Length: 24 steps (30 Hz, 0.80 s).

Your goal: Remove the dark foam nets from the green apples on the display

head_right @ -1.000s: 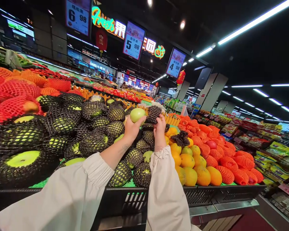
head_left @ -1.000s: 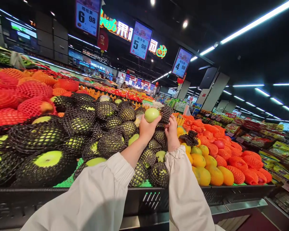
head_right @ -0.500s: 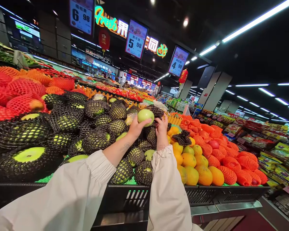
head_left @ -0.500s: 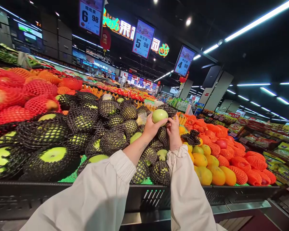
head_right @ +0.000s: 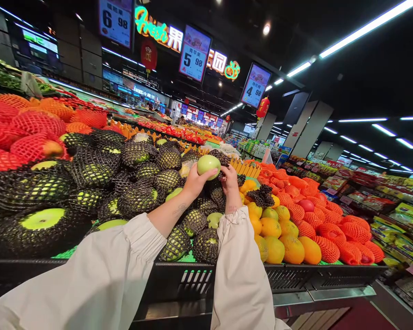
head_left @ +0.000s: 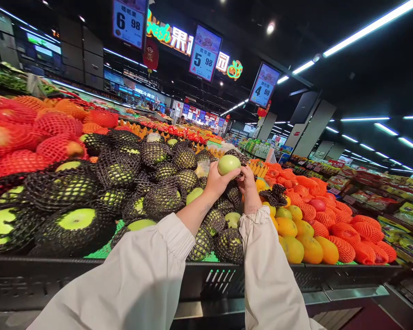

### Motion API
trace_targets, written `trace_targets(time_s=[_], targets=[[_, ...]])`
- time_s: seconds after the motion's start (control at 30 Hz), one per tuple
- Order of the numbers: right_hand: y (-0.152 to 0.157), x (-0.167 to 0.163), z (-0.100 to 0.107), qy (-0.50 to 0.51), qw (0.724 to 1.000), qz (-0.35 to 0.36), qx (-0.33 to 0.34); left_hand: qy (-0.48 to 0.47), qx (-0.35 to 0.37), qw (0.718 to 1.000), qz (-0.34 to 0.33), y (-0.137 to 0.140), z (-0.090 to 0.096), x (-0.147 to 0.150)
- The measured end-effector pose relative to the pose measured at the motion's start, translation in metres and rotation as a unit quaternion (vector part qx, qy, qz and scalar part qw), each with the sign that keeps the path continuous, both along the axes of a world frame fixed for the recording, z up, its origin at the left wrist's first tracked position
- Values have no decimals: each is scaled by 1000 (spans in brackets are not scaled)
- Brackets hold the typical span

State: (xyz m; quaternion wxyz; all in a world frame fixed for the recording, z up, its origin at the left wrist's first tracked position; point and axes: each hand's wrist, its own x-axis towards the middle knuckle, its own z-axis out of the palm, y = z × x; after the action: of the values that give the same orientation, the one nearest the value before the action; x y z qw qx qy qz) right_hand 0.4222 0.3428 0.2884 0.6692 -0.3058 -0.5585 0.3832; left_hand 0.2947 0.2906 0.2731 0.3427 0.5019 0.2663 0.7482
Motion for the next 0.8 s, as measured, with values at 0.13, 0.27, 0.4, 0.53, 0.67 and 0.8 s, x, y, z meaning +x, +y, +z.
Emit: trace_targets(time_s=[0.13,0.27,0.4,0.53,0.67,0.8], targets=[[-4,-5,2,16,1000,12,-8,-35,-1,998,50,-3,3,-2],[-3,-1,6,102,992,-79,14,-112,-26,990,80,-10,9,-4],[-3,3,8,132,991,-27,3,-223,-66,972,-24,-11,16,-5],[-4,1,5,103,993,63,-1,-295,-82,943,-128,-11,20,-4],[-4,0,1,96,990,105,13,-318,-89,920,-209,-11,21,-5],[-5,2,-1,106,989,104,6,-322,-121,906,-248,-14,21,-8]])
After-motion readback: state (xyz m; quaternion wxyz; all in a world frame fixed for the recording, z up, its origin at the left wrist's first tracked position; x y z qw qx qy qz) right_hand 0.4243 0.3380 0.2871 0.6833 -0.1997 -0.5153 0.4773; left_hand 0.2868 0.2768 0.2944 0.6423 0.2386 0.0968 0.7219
